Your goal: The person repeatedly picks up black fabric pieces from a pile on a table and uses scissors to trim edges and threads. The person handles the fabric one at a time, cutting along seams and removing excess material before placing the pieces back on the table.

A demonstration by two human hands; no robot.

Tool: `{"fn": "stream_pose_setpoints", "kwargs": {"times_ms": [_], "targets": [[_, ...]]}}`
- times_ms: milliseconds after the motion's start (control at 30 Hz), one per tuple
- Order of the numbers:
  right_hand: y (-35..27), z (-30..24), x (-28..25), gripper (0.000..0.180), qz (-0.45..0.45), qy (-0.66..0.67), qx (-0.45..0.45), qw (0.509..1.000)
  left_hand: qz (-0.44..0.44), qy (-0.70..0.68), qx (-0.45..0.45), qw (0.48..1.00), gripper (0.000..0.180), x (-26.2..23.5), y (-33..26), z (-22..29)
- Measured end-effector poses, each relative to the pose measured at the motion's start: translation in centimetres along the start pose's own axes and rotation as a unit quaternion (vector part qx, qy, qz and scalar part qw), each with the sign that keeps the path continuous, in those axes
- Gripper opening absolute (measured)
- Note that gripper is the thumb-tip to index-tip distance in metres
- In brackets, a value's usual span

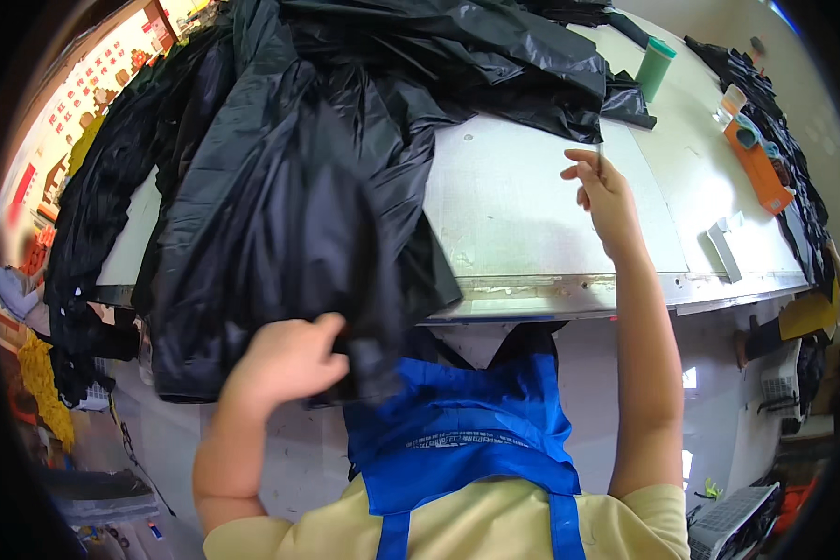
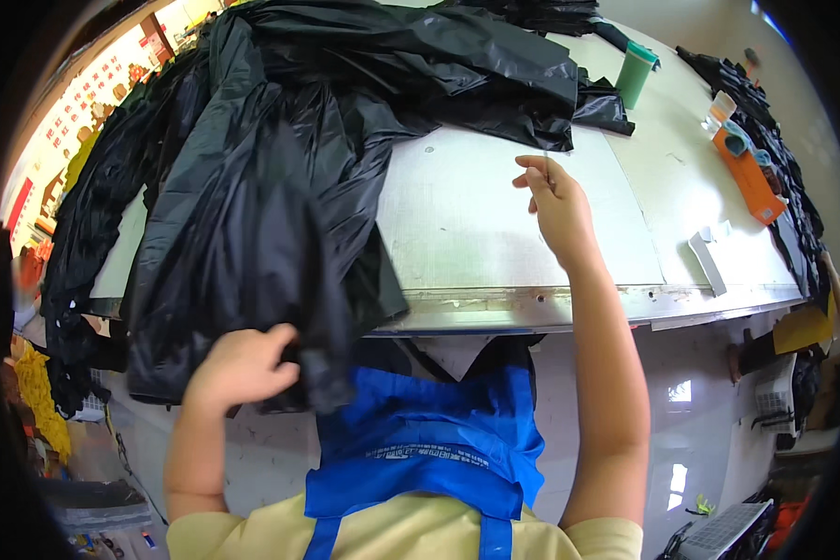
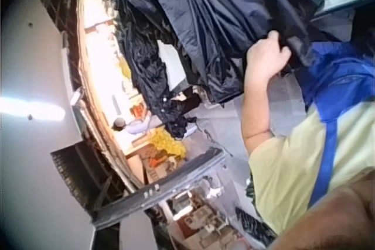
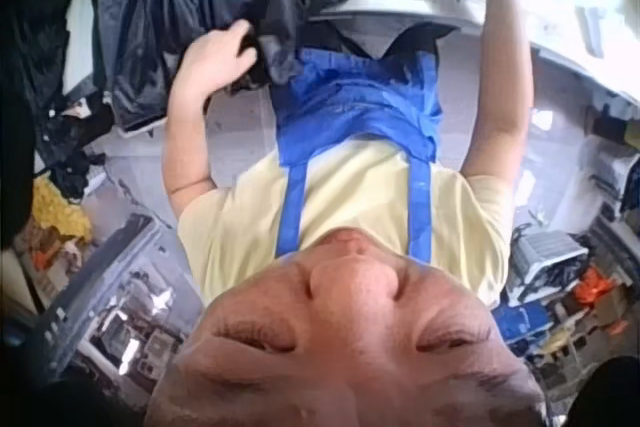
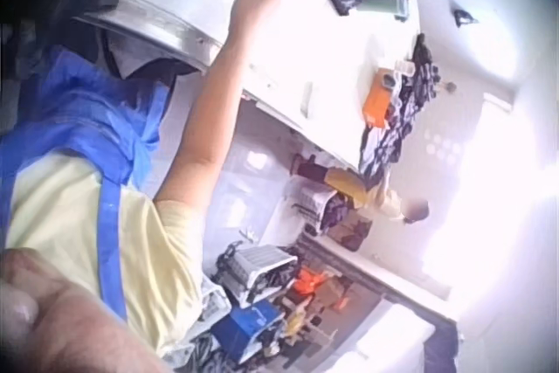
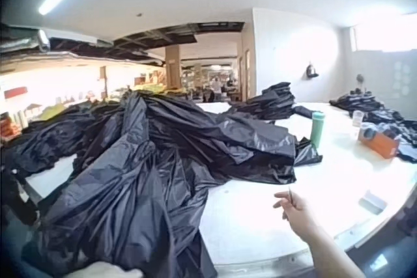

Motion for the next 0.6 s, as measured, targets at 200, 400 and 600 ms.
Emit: {"fn": "stream_pose_setpoints", "kwargs": {"times_ms": [200, 400, 600], "targets": [[11.9, 7.7, -4.6, 0.029, 0.039, -0.190, -0.096, 0.976, -0.016, 0.060, -0.236, 0.970, 0.029, 2.2, -4.3, -15.1], [17.6, 11.6, -4.7, 0.029, 0.082, -0.248, 0.091, 0.961, 0.019, 0.164, -0.276, 0.947, 0.021, 3.0, -5.2, -15.4], [6.7, 4.5, -0.5, 0.021, -0.140, -0.119, 0.007, 0.983, 0.415, -0.268, -0.101, 0.863, 0.021, -3.7, 0.5, -0.9]]}}
Point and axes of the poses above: each hand's wrist, its own y-axis towards the middle knuckle, its own x-axis out of the palm, z = x × y, the point moved 2 cm from there along y, towards the middle knuckle, and after that the axes turned 13 degrees about y, right-handed, at the moved point
